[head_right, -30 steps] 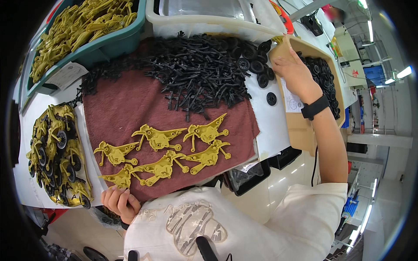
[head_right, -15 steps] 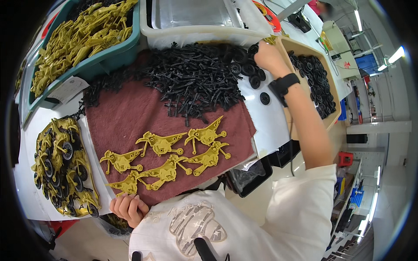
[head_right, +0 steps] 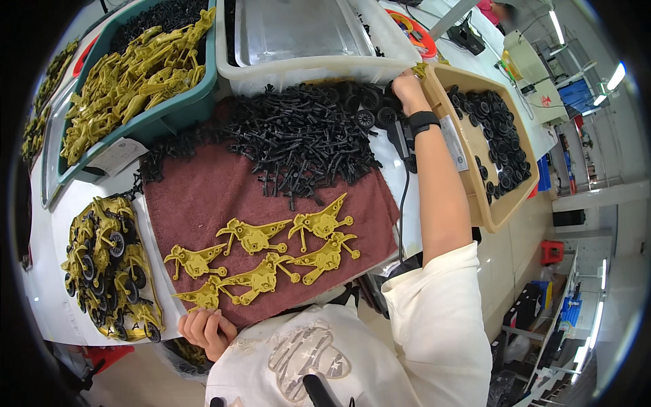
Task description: Assembling small yellow toy motorcycle parts by attaching wheels and handle components.
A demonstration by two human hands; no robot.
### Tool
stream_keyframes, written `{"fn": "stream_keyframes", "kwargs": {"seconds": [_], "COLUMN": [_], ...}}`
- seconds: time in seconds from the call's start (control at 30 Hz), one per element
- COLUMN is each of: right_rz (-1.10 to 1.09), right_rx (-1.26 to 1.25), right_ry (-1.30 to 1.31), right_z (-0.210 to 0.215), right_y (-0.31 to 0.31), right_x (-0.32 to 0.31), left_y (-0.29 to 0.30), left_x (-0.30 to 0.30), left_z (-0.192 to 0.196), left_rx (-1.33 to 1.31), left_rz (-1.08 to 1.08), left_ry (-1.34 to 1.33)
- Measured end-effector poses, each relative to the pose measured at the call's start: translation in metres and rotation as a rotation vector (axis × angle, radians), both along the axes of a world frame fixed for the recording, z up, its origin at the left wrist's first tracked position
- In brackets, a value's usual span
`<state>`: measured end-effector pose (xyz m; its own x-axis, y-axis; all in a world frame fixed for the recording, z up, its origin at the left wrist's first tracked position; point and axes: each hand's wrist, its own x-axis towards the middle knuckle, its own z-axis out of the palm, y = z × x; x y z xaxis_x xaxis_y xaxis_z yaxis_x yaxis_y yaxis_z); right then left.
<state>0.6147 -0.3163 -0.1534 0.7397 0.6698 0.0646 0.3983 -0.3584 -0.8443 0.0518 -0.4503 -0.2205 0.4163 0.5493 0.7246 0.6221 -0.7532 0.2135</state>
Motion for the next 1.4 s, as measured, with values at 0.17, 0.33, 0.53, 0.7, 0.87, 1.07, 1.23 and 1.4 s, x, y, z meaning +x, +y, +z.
{"fn": "stream_keyframes", "kwargs": {"seconds": [0.17,0.33,0.53,0.7,0.87,1.07,1.23,1.4], "right_rz": [0.083,0.105,0.329,0.427,0.689,0.588,-0.044,-0.285], "right_rx": [-0.236,-0.394,-0.367,-0.239,-0.196,-0.204,-0.372,-0.408], "right_ry": [-0.191,-0.218,-0.188,-0.326,-0.456,-0.766,-0.883,-0.853], "right_z": [-0.01,0.012,0.021,0.02,0.023,0.053,0.079,0.052], "right_y": [-0.009,-0.03,-0.06,-0.062,-0.059,-0.091,-0.165,-0.175], "right_x": [0.025,-0.009,-0.047,-0.033,-0.057,-0.074,-0.064,-0.071], "left_y": [0.0,0.001,0.0,0.001,0.001,0.001,0.0,0.0], "left_x": [0.002,-0.001,0.0,0.0,-0.001,-0.003,0.001,0.0], "left_z": [0.002,-0.001,-0.001,-0.001,-0.004,-0.004,0.0,0.002], "left_rx": [0.005,0.003,0.004,0.002,0.018,0.017,-0.009,-0.026], "left_rz": [0.005,-0.003,0.015,-0.007,0.0,0.009,0.048,0.028], "left_ry": [0.017,0.018,0.026,0.02,0.035,0.046,0.046,0.09]}}
